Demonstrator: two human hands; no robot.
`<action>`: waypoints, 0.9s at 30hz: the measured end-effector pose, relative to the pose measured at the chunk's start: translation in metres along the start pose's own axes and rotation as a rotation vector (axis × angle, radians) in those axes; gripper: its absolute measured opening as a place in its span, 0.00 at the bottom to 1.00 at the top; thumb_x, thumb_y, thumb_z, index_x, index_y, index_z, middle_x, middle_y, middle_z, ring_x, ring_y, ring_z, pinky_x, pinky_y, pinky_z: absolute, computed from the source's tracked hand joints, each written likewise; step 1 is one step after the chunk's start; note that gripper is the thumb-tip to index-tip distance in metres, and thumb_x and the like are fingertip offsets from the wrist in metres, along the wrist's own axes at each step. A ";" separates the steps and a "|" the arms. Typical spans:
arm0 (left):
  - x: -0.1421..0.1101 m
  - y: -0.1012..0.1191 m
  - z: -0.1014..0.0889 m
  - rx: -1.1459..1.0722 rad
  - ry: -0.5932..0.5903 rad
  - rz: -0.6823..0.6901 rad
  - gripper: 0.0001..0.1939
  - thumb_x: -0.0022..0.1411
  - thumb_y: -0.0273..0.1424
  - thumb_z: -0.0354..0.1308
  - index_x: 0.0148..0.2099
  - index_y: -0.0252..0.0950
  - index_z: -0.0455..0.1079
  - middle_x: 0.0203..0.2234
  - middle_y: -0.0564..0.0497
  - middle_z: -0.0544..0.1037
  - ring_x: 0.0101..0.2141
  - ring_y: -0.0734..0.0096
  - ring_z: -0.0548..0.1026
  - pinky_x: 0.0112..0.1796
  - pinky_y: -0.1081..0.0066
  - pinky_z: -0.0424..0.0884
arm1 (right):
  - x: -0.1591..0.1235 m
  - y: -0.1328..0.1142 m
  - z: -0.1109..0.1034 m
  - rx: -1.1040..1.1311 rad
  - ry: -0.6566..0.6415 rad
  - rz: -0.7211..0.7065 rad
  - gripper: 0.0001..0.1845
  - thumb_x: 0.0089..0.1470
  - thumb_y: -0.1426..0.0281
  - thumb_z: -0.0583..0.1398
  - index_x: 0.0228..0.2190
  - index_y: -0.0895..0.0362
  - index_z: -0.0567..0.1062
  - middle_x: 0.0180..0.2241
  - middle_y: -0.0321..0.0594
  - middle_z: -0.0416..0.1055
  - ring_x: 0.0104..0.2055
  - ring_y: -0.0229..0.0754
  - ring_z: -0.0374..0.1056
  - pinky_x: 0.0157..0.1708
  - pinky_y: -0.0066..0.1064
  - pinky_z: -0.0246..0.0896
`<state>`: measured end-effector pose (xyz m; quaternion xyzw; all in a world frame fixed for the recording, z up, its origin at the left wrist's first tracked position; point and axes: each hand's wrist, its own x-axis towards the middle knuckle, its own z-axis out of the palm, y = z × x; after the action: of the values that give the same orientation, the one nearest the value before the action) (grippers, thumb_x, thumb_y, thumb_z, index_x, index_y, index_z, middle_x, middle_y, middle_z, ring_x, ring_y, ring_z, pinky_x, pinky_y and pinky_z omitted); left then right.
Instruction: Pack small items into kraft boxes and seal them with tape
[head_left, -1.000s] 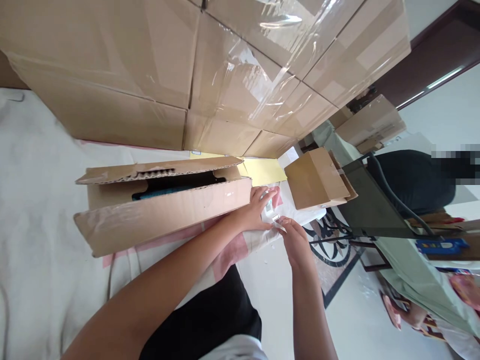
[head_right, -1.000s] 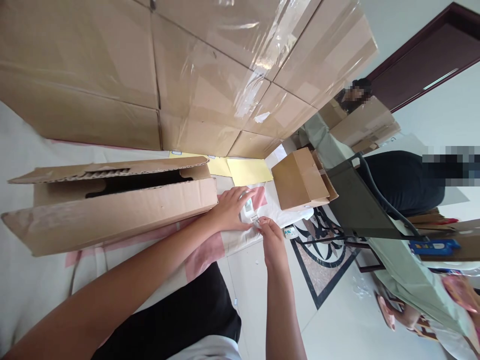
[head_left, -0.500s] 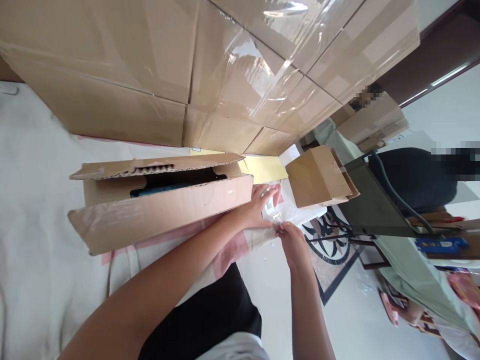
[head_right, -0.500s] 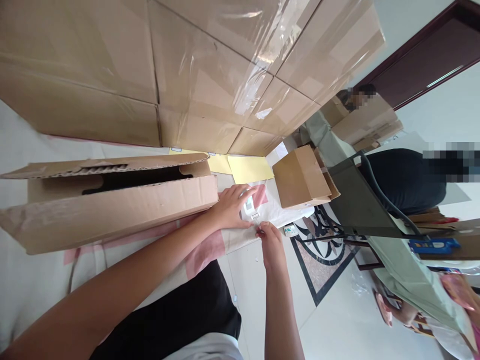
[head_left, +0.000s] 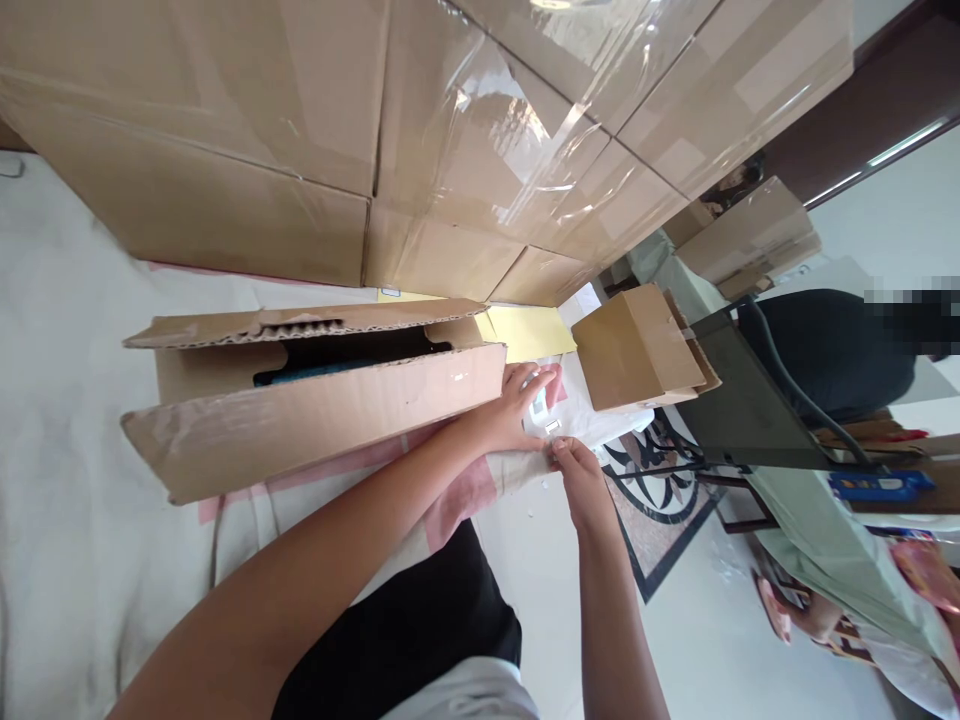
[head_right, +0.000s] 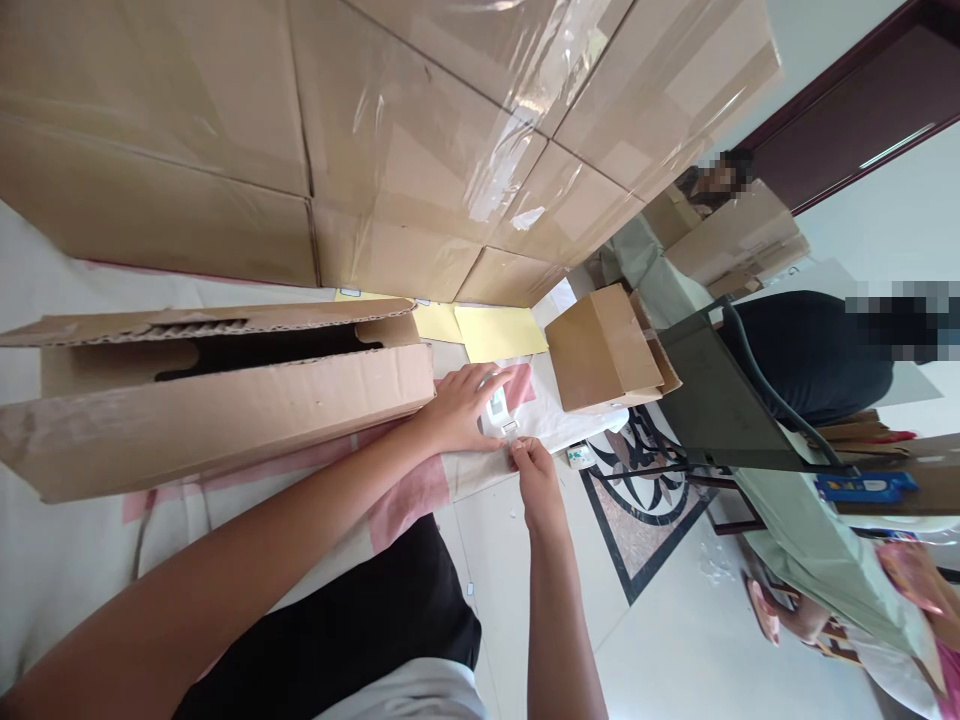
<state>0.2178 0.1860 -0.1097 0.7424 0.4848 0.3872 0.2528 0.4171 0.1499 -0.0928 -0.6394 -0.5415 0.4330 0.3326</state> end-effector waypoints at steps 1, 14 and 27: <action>0.000 -0.001 0.001 0.001 0.005 0.009 0.54 0.49 0.44 0.72 0.72 0.38 0.53 0.67 0.38 0.60 0.65 0.43 0.58 0.65 0.46 0.60 | 0.001 0.001 0.002 -0.025 0.019 -0.007 0.22 0.50 0.50 0.66 0.24 0.54 0.68 0.28 0.36 0.67 0.33 0.42 0.59 0.38 0.35 0.55; -0.002 0.002 0.000 -0.034 0.018 0.010 0.53 0.50 0.45 0.72 0.72 0.37 0.53 0.67 0.38 0.60 0.65 0.45 0.58 0.65 0.48 0.60 | 0.002 0.006 0.013 -0.192 0.136 -0.064 0.17 0.55 0.55 0.61 0.25 0.54 0.67 0.28 0.37 0.70 0.32 0.42 0.60 0.35 0.35 0.52; -0.003 0.002 -0.004 -0.007 0.031 0.039 0.55 0.48 0.44 0.74 0.72 0.38 0.52 0.64 0.36 0.62 0.64 0.44 0.60 0.63 0.46 0.64 | 0.007 -0.001 0.012 -0.067 0.063 -0.065 0.28 0.43 0.44 0.66 0.21 0.54 0.65 0.20 0.30 0.60 0.28 0.37 0.53 0.31 0.31 0.49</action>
<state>0.2148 0.1823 -0.1065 0.7447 0.4729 0.4051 0.2401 0.4061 0.1568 -0.0985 -0.6455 -0.5654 0.3832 0.3418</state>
